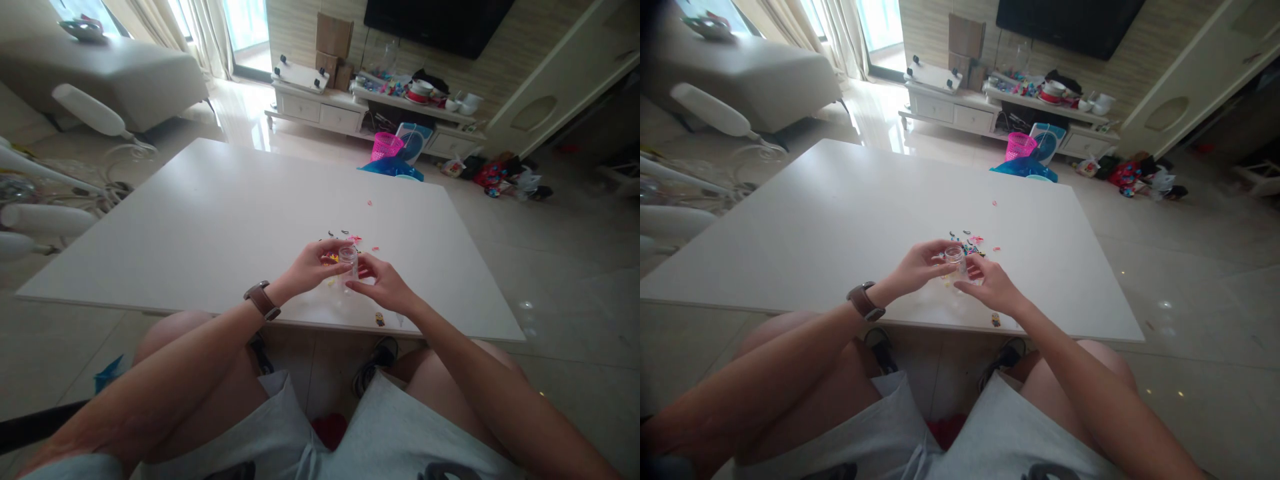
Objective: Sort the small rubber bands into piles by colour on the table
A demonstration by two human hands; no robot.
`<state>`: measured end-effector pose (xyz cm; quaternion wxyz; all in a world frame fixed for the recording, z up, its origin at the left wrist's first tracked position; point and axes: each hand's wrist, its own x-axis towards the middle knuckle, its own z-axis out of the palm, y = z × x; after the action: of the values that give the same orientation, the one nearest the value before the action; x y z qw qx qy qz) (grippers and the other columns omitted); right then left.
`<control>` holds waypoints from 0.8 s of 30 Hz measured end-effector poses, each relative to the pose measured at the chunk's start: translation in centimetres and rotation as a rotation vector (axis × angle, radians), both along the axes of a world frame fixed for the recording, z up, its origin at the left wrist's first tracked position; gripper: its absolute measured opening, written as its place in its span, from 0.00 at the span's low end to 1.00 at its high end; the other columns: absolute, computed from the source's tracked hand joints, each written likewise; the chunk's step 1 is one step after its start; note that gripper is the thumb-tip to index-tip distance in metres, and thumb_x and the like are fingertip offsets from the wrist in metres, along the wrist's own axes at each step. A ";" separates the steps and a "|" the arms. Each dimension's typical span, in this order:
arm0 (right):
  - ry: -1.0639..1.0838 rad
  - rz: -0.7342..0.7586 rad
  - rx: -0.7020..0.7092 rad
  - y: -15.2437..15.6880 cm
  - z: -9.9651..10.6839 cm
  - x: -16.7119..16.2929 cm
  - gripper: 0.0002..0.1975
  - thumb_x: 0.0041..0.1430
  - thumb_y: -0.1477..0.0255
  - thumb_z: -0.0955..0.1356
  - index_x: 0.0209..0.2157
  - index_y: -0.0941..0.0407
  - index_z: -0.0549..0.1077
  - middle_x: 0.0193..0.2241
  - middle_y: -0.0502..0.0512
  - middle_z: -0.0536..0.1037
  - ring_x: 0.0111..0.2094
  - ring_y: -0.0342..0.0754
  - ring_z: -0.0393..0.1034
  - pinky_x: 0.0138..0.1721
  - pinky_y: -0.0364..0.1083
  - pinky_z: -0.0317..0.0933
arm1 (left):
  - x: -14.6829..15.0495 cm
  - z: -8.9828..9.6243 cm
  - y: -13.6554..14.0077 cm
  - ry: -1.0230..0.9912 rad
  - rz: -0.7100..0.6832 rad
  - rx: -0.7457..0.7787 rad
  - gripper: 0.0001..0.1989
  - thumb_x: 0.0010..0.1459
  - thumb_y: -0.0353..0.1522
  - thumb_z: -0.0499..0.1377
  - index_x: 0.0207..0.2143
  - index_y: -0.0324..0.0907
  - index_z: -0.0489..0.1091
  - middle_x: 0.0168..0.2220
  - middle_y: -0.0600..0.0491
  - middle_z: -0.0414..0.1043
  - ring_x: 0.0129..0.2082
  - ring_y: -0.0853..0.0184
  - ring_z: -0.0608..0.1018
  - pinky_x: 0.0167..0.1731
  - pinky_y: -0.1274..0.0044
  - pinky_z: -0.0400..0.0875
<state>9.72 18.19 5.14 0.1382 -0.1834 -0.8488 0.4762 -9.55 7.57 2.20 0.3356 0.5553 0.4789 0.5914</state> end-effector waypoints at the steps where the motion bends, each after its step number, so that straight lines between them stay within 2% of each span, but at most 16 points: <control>1: 0.006 -0.043 0.024 0.9 0.0 0.1 0.18 0.58 0.60 0.75 0.46 0.52 0.75 0.43 0.55 0.81 0.43 0.51 0.78 0.48 0.53 0.73 | 0.0 -0.2 0.0 0.010 -0.009 0.005 0.27 0.58 0.40 0.68 0.59 0.44 0.71 0.52 0.42 0.78 0.47 0.60 0.81 0.42 0.69 0.80; 2: 0.010 -0.105 0.055 2.2 -0.1 0.5 0.18 0.56 0.60 0.75 0.44 0.53 0.74 0.41 0.54 0.81 0.42 0.51 0.77 0.47 0.53 0.74 | -0.1 -0.4 0.1 0.029 -0.006 0.000 0.31 0.57 0.39 0.69 0.62 0.46 0.68 0.55 0.41 0.76 0.48 0.60 0.81 0.42 0.69 0.80; 4: 0.037 -0.337 0.156 6.1 -0.6 1.8 0.18 0.52 0.60 0.76 0.40 0.53 0.72 0.41 0.54 0.80 0.43 0.51 0.76 0.45 0.53 0.73 | -0.5 -0.8 0.1 0.128 0.035 -0.037 0.33 0.56 0.37 0.69 0.63 0.47 0.66 0.55 0.42 0.75 0.48 0.60 0.81 0.42 0.70 0.79; 7: -0.035 -0.656 0.253 12.1 -1.8 4.4 0.20 0.45 0.61 0.76 0.37 0.53 0.69 0.40 0.54 0.79 0.37 0.51 0.75 0.42 0.53 0.71 | -1.4 -1.5 0.1 0.413 0.099 -0.090 0.24 0.55 0.34 0.68 0.55 0.45 0.73 0.50 0.45 0.76 0.47 0.58 0.80 0.44 0.67 0.78; 9: -0.153 -0.748 0.285 14.7 -2.8 5.8 0.20 0.42 0.62 0.75 0.35 0.52 0.67 0.38 0.54 0.79 0.35 0.51 0.75 0.42 0.53 0.69 | -1.9 -1.9 0.1 0.605 0.077 -0.118 0.23 0.52 0.31 0.69 0.52 0.44 0.74 0.49 0.44 0.75 0.48 0.55 0.78 0.48 0.63 0.76; 12: -0.233 -0.782 0.317 16.3 -4.3 7.0 0.20 0.40 0.62 0.75 0.33 0.52 0.65 0.37 0.53 0.78 0.35 0.51 0.74 0.42 0.52 0.67 | -2.4 -2.2 0.3 0.780 0.021 -0.160 0.29 0.46 0.30 0.72 0.53 0.44 0.74 0.53 0.42 0.73 0.52 0.50 0.75 0.52 0.60 0.72; 15: -0.268 -0.819 0.301 16.6 -5.3 7.7 0.21 0.40 0.60 0.74 0.34 0.52 0.65 0.36 0.53 0.77 0.36 0.52 0.74 0.44 0.53 0.66 | -3.2 -2.1 0.8 0.826 -0.004 -0.171 0.29 0.47 0.30 0.71 0.54 0.44 0.74 0.53 0.42 0.72 0.53 0.50 0.73 0.53 0.60 0.71; 17: -0.298 -0.838 0.261 16.8 -5.3 8.3 0.25 0.40 0.58 0.75 0.36 0.52 0.65 0.37 0.53 0.76 0.37 0.53 0.73 0.45 0.54 0.66 | -4.1 -2.0 1.0 0.820 -0.007 -0.169 0.27 0.50 0.31 0.70 0.53 0.44 0.74 0.50 0.43 0.72 0.51 0.52 0.74 0.53 0.62 0.71; 19: -0.285 -0.855 0.275 16.9 -4.2 8.9 0.31 0.37 0.56 0.77 0.40 0.53 0.64 0.41 0.56 0.76 0.40 0.54 0.73 0.46 0.55 0.67 | -5.0 -2.0 1.0 0.811 -0.001 -0.164 0.23 0.52 0.33 0.68 0.52 0.45 0.74 0.48 0.44 0.72 0.50 0.53 0.74 0.52 0.64 0.71; 20: -0.244 -0.864 0.337 17.0 -3.3 9.0 0.34 0.37 0.55 0.78 0.43 0.53 0.64 0.45 0.59 0.75 0.42 0.56 0.72 0.46 0.56 0.68 | -5.5 -2.1 1.0 0.805 0.003 -0.163 0.22 0.53 0.34 0.68 0.52 0.45 0.75 0.48 0.45 0.73 0.50 0.53 0.75 0.51 0.64 0.71; 22: -0.117 -0.851 0.560 17.4 -0.8 8.6 0.36 0.40 0.55 0.78 0.48 0.53 0.64 0.51 0.63 0.71 0.49 0.59 0.69 0.48 0.57 0.68 | -6.4 -2.2 0.8 0.787 0.013 -0.171 0.21 0.53 0.34 0.67 0.51 0.45 0.75 0.47 0.45 0.73 0.49 0.54 0.75 0.50 0.66 0.71; 24: -0.060 -0.731 0.799 18.0 1.6 6.7 0.29 0.49 0.58 0.75 0.50 0.53 0.68 0.53 0.64 0.72 0.53 0.60 0.68 0.52 0.57 0.66 | -7.0 -2.3 0.7 0.760 0.024 -0.186 0.20 0.53 0.33 0.66 0.50 0.45 0.75 0.47 0.45 0.74 0.48 0.55 0.76 0.48 0.67 0.72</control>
<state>16.44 36.22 6.70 0.3296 -0.4135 -0.8482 0.0317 -16.56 8.28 -0.10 0.1762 0.6962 0.6273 0.3014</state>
